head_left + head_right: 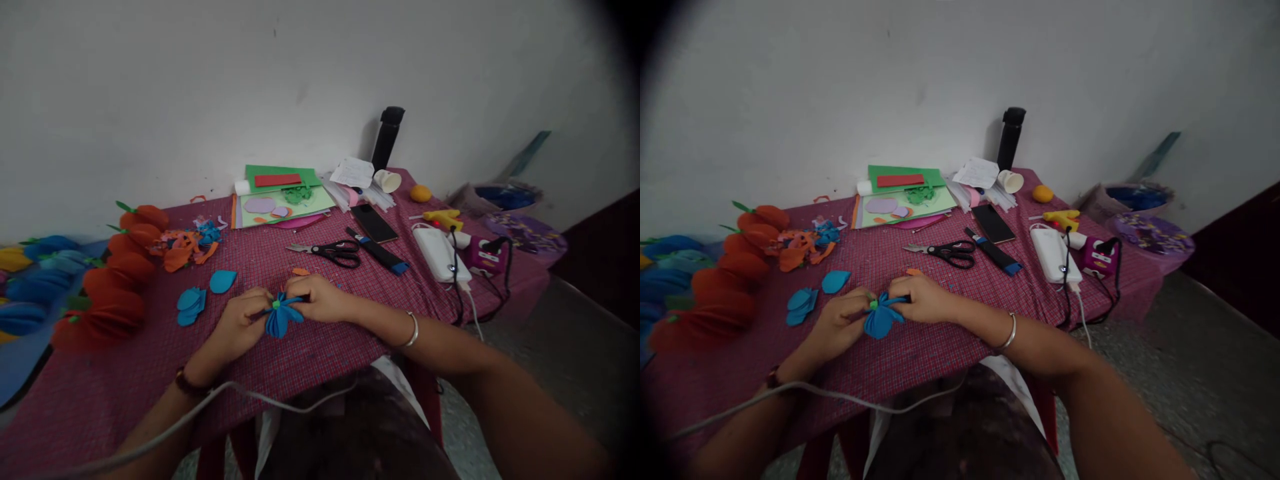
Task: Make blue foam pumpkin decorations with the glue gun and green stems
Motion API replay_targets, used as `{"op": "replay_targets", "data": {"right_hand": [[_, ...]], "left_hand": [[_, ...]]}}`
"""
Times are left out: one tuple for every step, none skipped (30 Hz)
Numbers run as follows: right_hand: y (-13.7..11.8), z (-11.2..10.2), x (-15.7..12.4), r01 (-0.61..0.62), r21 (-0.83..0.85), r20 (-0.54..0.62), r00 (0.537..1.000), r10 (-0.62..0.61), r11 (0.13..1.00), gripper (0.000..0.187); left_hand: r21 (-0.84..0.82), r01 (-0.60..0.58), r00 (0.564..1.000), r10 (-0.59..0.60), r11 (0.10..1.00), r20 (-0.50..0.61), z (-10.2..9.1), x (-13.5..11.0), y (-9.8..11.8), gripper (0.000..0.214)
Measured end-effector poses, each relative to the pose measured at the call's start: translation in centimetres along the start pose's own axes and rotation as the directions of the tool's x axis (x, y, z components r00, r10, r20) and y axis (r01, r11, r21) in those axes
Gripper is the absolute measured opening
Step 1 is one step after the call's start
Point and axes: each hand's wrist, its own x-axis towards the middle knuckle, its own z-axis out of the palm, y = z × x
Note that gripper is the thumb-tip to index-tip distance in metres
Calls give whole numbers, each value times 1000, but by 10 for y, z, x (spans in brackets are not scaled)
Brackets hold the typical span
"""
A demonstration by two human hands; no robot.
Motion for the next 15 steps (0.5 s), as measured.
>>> {"op": "replay_targets", "data": {"right_hand": [[1,-1,0,-2,2,9,1000,2,1000,21],[1,-1,0,-1,-3,12,1000,1,1000,21],[2,-2,0,1,-11,6,1000,0,1000,21],[2,-2,1,4,-12,-12,1000,-4,1000,21],[3,-3,1,6,-4,-38,999,-6,1000,21],[3,-3,1,2,13,-69,998,-1,1000,21],[4,-4,2,-7,33,-100,995,10,999,21],[4,-4,2,-19,50,-126,992,25,999,22],[4,-5,2,-31,62,-146,989,39,998,22],[5,-5,2,-39,66,-162,985,50,997,23],[6,-5,3,-42,67,-177,983,53,997,23],[6,-5,3,-35,68,-194,980,48,997,24],[7,-5,3,-23,73,-211,977,38,997,24],[7,-5,3,-9,80,-226,974,27,997,24],[8,-5,3,4,86,-239,971,16,996,24]], "left_hand": [[3,2,1000,-2,1000,6,0,0,0,22],[6,2,1000,-3,1000,15,0,0,0,22],[10,0,1000,0,1000,15,-1,0,-1,21],[19,-3,1000,3,1000,-1,-3,0,-1,18],[36,-3,999,5,999,-37,-5,0,-1,14],[57,5,996,1,998,-93,-7,0,-1,12],[78,20,986,-6,997,-167,-10,-1,-1,15],[85,38,967,-16,996,-253,-13,-2,0,19],[69,56,942,-30,996,-333,-16,-3,0,21],[31,67,919,-49,997,-392,-18,-4,1,19],[-20,69,903,-71,997,-424,-20,-5,2,13],[-74,68,901,-93,995,-424,-20,-6,2,8],[-124,68,910,-112,990,-398,-20,-6,3,5],[-163,74,926,-128,984,-354,-19,-6,4,7],[-189,83,942,-139,978,-306,-18,-5,5,8]]}}
